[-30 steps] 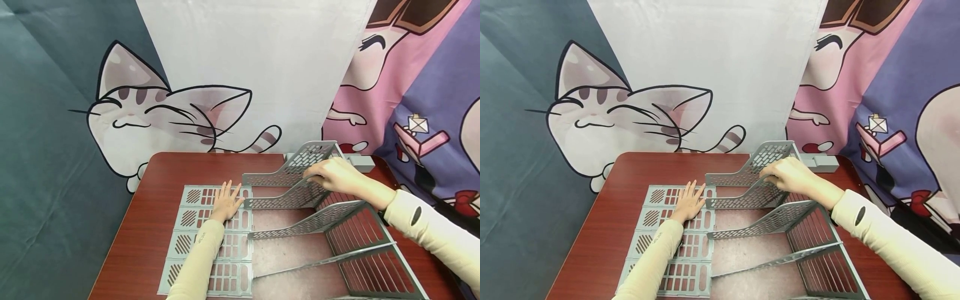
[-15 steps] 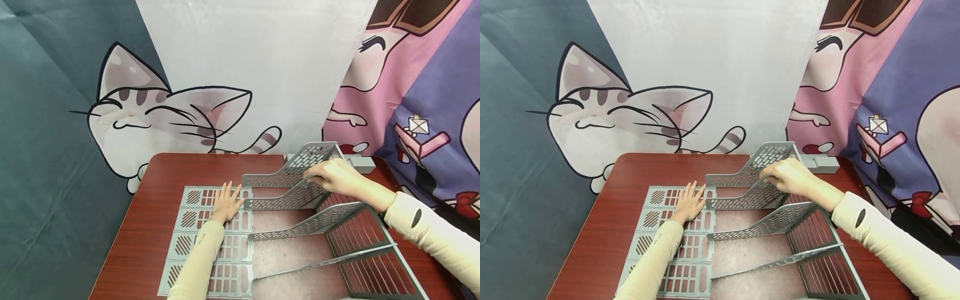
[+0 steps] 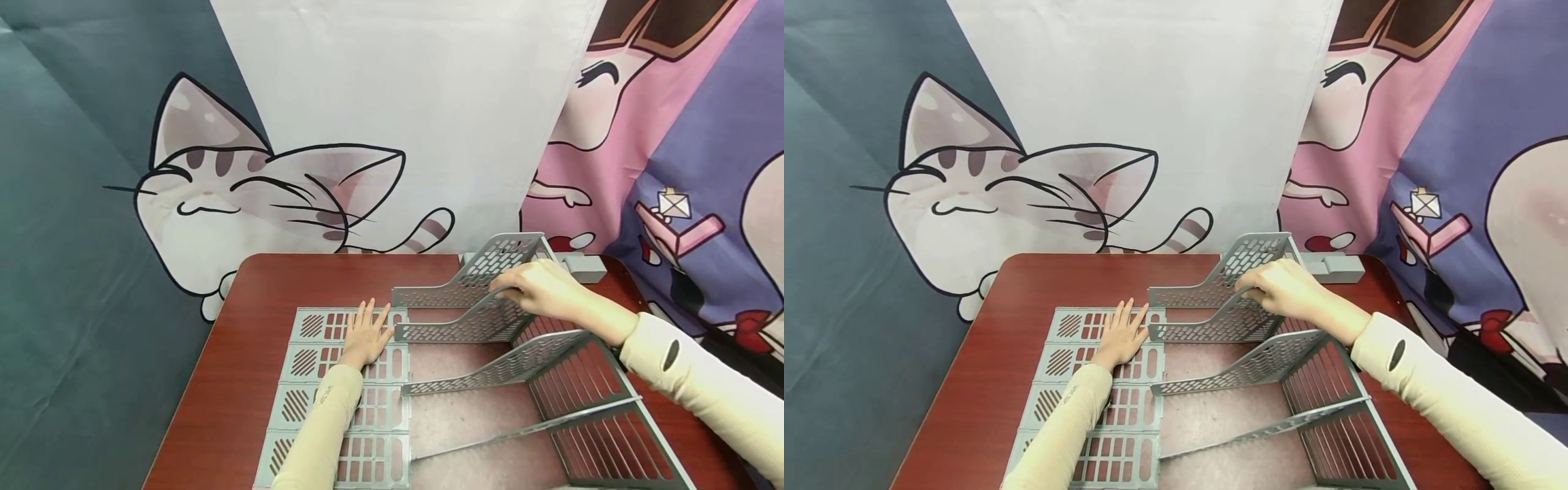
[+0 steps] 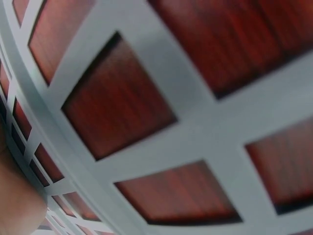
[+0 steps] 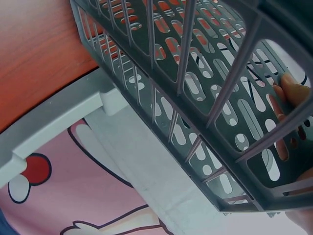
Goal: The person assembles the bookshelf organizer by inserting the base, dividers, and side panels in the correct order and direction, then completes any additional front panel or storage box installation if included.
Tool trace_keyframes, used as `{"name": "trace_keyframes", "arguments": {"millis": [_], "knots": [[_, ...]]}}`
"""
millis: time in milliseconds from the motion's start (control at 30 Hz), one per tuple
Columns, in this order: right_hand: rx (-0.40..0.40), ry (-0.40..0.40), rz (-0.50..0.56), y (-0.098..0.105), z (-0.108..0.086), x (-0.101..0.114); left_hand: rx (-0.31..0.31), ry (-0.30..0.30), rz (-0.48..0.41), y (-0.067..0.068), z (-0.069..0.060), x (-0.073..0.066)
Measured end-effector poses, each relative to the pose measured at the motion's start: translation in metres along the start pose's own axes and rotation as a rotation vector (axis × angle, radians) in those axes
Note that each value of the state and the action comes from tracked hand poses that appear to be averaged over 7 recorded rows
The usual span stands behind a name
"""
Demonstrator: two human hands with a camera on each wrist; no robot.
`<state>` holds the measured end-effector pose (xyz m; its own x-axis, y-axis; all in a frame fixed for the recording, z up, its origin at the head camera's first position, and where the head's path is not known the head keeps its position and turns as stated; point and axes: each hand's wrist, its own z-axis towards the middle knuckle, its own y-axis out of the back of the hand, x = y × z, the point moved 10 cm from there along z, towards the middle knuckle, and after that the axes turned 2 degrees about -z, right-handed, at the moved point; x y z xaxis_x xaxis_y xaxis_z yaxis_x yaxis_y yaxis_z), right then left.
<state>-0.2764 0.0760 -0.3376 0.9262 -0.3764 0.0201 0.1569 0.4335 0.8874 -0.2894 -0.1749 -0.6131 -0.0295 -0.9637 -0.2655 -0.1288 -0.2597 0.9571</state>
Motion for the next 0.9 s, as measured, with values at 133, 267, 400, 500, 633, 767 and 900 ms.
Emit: {"name": "trace_keyframes", "arguments": {"millis": [133, 267, 400, 500, 633, 767, 900], "knots": [[-0.014, 0.019, -0.002, 0.001, 0.002, 0.001, -0.003, 0.001, -0.013, 0.003, -0.002, 0.0], [-0.006, 0.012, -0.002, 0.0, 0.002, 0.0, -0.006, 0.0, -0.034, 0.007, -0.004, -0.002], [0.001, 0.001, 0.002, -0.001, 0.0, -0.001, -0.003, 0.007, -0.036, 0.01, -0.006, -0.004], [0.002, -0.004, 0.004, -0.002, 0.0, -0.001, 0.0, 0.011, -0.02, 0.009, -0.007, -0.004], [0.004, -0.003, 0.007, -0.002, 0.0, 0.0, -0.006, 0.008, -0.019, 0.009, -0.006, -0.004], [0.03, 0.006, 0.002, -0.005, 0.003, 0.004, 0.002, -0.004, -0.03, 0.007, -0.006, -0.005], [0.105, 0.044, 0.008, -0.012, 0.01, 0.011, 0.014, -0.027, -0.209, 0.011, -0.008, -0.003]]}}
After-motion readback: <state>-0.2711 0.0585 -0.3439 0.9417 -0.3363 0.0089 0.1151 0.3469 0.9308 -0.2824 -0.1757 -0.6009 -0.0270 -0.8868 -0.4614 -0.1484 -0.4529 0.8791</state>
